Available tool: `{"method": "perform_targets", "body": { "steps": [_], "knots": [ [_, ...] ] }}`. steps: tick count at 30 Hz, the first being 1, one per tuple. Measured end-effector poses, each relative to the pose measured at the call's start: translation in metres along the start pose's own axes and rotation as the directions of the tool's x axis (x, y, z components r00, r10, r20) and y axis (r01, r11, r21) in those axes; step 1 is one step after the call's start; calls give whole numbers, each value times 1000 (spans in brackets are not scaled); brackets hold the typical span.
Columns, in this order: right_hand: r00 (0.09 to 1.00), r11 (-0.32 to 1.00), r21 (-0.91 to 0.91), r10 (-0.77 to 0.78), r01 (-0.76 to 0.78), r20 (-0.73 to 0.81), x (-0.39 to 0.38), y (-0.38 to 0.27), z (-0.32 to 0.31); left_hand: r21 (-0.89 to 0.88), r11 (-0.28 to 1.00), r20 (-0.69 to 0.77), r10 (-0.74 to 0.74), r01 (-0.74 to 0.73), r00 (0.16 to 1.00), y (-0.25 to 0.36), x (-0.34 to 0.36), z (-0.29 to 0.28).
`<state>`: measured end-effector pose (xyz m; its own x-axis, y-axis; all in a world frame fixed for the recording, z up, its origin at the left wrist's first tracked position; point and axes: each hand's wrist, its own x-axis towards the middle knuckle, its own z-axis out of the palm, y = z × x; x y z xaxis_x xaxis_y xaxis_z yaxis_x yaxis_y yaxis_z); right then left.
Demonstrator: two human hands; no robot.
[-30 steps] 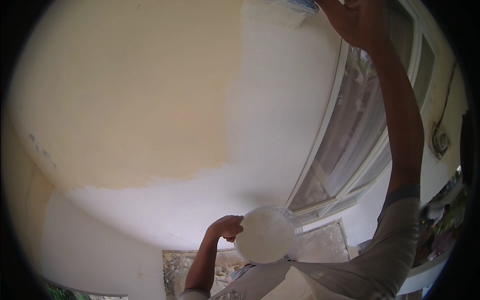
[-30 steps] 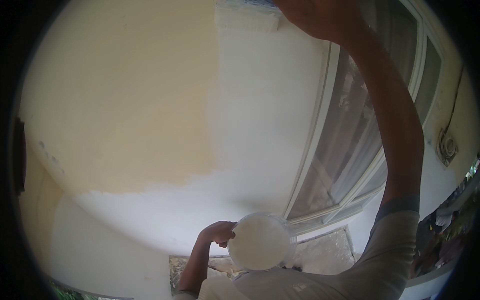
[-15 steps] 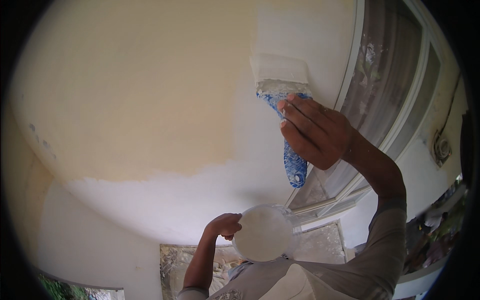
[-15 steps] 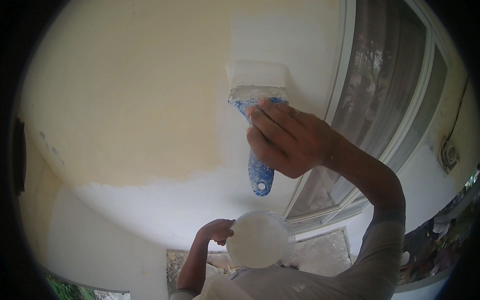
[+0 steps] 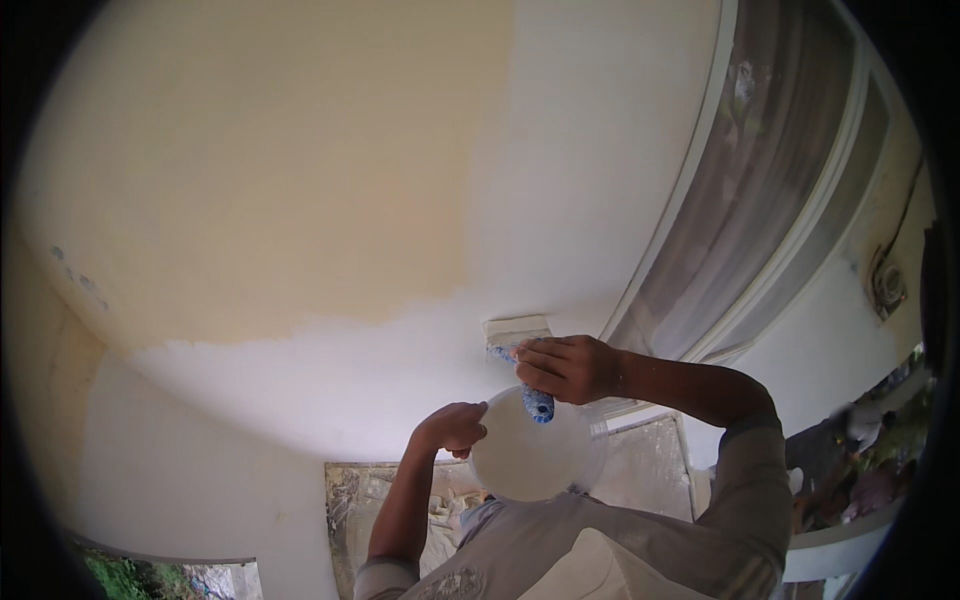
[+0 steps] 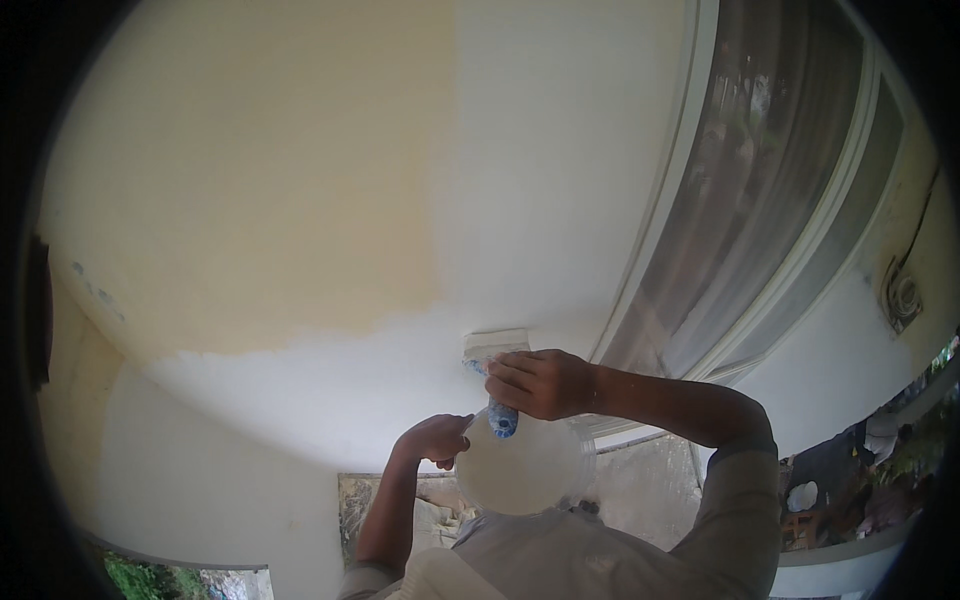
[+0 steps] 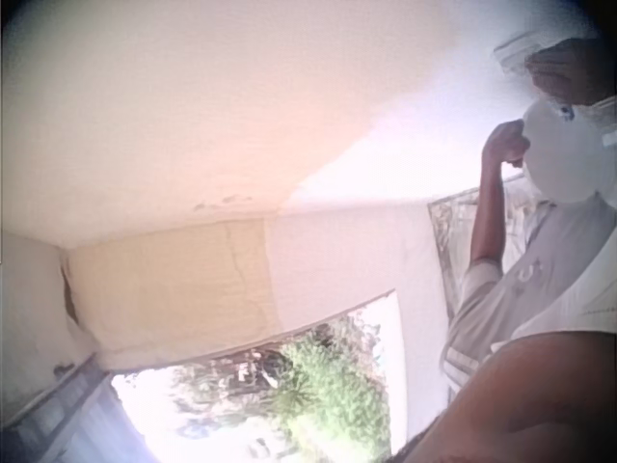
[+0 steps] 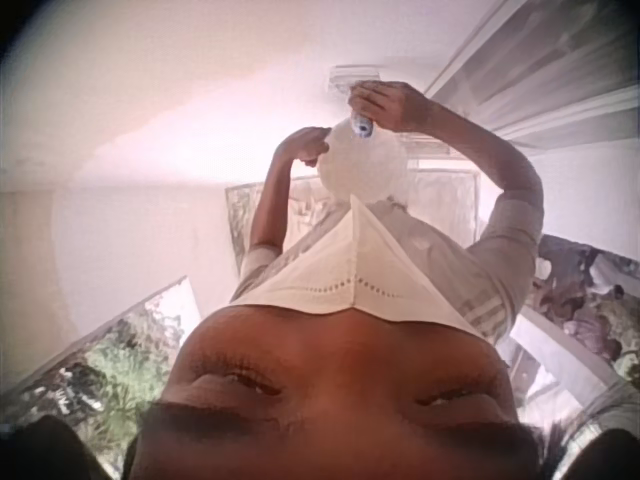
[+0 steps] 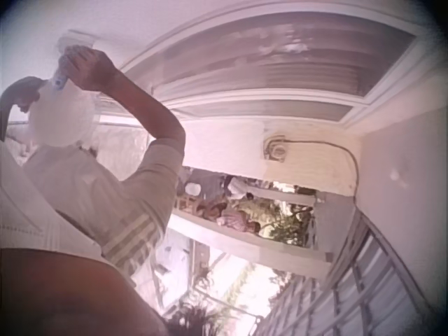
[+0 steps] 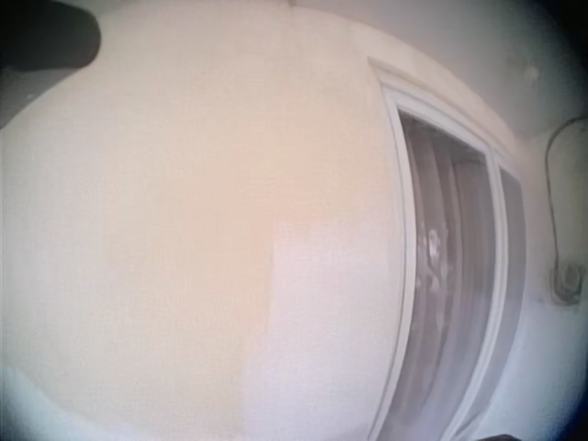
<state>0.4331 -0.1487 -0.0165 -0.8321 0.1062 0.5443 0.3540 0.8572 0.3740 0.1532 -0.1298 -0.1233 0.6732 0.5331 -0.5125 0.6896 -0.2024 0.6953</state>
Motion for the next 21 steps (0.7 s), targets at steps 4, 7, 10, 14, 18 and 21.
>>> {"method": "perform_targets", "body": {
  "steps": [4,7,10,14,18,21],
  "knots": [
    [977,967,160,208,-199,-41,17,38,-38,13,1000,-6,17,-17,1000,-5,3,2],
    [977,981,87,184,-175,-110,65,65,-104,8,1000,-6,29,-29,1000,-8,8,3],
    [956,990,-88,80,-109,-281,115,104,-168,-14,1000,-17,8,-8,1000,-9,2,2],
    [942,986,-164,-44,-11,-332,162,143,-265,19,1000,-8,6,-6,1000,-1,2,0],
    [873,995,-93,-63,20,-484,164,156,-288,0,1000,-24,0,0,1000,-2,-1,2],
    [922,1000,-14,19,-26,-387,122,130,-293,14,1000,-25,-5,5,1000,2,-1,1]
  ]
}}
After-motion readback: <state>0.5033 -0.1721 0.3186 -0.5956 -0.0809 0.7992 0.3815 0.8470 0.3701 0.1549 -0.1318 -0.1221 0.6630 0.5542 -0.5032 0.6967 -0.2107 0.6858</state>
